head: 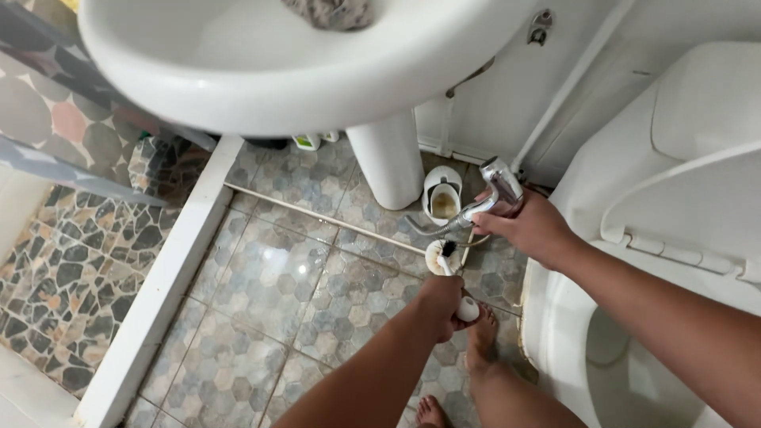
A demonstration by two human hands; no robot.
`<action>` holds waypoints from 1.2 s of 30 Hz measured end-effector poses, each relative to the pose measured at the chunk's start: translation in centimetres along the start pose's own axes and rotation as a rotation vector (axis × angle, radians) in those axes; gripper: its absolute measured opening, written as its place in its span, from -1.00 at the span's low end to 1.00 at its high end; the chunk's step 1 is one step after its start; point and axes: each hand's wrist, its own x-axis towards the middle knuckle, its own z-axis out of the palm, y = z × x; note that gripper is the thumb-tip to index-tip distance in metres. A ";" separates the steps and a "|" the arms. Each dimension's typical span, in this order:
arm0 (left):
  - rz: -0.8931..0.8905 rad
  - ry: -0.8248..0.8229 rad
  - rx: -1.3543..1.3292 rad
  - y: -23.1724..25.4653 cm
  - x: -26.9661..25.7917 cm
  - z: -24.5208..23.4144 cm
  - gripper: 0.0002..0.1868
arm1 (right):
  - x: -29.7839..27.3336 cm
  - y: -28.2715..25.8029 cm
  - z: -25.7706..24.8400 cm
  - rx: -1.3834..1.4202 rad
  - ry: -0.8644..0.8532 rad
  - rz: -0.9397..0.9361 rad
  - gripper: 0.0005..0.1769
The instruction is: The person rinses a toilet brush, scrubs the shower floor, and flushes the toilet. They use a handheld sprayer to rinse the brush and floor, then scrub the shower area with the brush while sitting on the floor.
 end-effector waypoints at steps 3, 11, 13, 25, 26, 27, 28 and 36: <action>0.001 -0.011 0.016 -1.8 -1.5 -2.7 -0.67 | -2.8 1.8 2.1 -0.104 0.008 0.062 -0.58; -0.064 0.020 0.022 -8.5 -0.7 -9.9 -0.67 | -10.0 4.6 5.0 -0.605 0.079 0.320 -0.24; -0.096 0.080 0.031 -9.9 -0.3 -11.1 -0.66 | -12.0 5.0 4.9 -0.597 0.155 0.302 -0.34; 0.049 0.070 0.005 -3.8 -2.2 -8.9 -0.58 | -14.7 9.3 -0.1 -0.606 0.416 0.324 -0.40; 0.047 0.065 0.014 -2.8 -1.9 -7.9 -0.58 | -14.4 9.4 -0.4 -0.603 0.425 0.330 -0.40; 0.075 0.051 0.018 -1.8 -1.6 -6.9 -0.60 | -14.1 9.5 -0.8 -0.593 0.427 0.331 -0.39; 0.103 0.036 0.021 -0.7 -1.2 -5.8 -0.62 | -13.7 9.7 -1.2 -0.583 0.430 0.331 -0.38; 0.107 0.057 -0.014 5.7 4.7 0.1 -0.67 | -8.2 6.7 -3.1 -0.530 0.392 0.370 -0.45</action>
